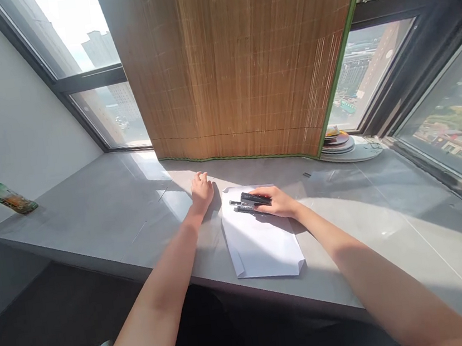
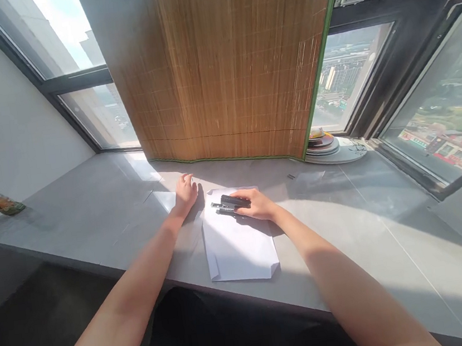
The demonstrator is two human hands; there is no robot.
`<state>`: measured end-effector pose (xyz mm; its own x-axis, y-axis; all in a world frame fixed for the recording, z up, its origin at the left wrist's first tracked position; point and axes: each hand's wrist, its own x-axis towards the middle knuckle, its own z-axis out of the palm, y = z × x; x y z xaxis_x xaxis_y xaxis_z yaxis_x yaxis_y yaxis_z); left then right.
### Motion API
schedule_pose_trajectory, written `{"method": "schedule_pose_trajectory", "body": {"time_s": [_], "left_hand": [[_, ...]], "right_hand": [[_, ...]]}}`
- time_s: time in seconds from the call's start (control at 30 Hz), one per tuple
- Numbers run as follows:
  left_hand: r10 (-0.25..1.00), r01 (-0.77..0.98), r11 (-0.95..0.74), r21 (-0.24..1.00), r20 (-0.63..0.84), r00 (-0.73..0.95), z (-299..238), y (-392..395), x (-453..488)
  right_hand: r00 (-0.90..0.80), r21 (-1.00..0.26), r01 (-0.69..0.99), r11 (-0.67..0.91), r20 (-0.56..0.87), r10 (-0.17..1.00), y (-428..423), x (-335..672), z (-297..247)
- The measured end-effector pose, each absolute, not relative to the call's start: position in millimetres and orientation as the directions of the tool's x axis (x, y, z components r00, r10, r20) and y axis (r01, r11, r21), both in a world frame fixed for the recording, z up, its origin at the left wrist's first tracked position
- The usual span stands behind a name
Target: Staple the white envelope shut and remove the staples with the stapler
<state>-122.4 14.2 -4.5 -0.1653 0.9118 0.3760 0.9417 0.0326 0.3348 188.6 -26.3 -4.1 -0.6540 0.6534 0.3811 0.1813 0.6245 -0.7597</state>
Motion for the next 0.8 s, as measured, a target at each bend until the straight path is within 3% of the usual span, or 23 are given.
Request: {"method": "schedule_pose_trajectory", "body": {"time_s": [0.13, 0.53, 0.67, 0.8], "left_hand": [[0.932, 0.949, 0.037, 0.313, 0.333, -0.146, -14.2, 29.4, -121.1], [0.880, 0.829, -0.268, 0.491, 0.474, 0.004, -16.6, 40.2, -117.7], [0.828, 0.627, -0.458, 0.630, 0.560, 0.042, -13.1, 38.5, -106.0], [0.867, 0.342, -0.492, 0.800, 0.487, 0.107, -8.7, 31.1, -95.3]], "right_hand": [[-0.652, -0.748, 0.193, 0.635, 0.387, 0.653, -27.2, 189.2, -2.0], [-0.629, -0.695, 0.271, 0.666, 0.396, 0.669, -33.7, 188.6, 2.6], [-0.605, -0.695, 0.282, 0.662, 0.406, 0.685, -33.7, 189.2, 2.7], [-0.541, -0.710, 0.307, 0.634, 0.418, 0.730, -29.3, 194.3, 1.5]]}}
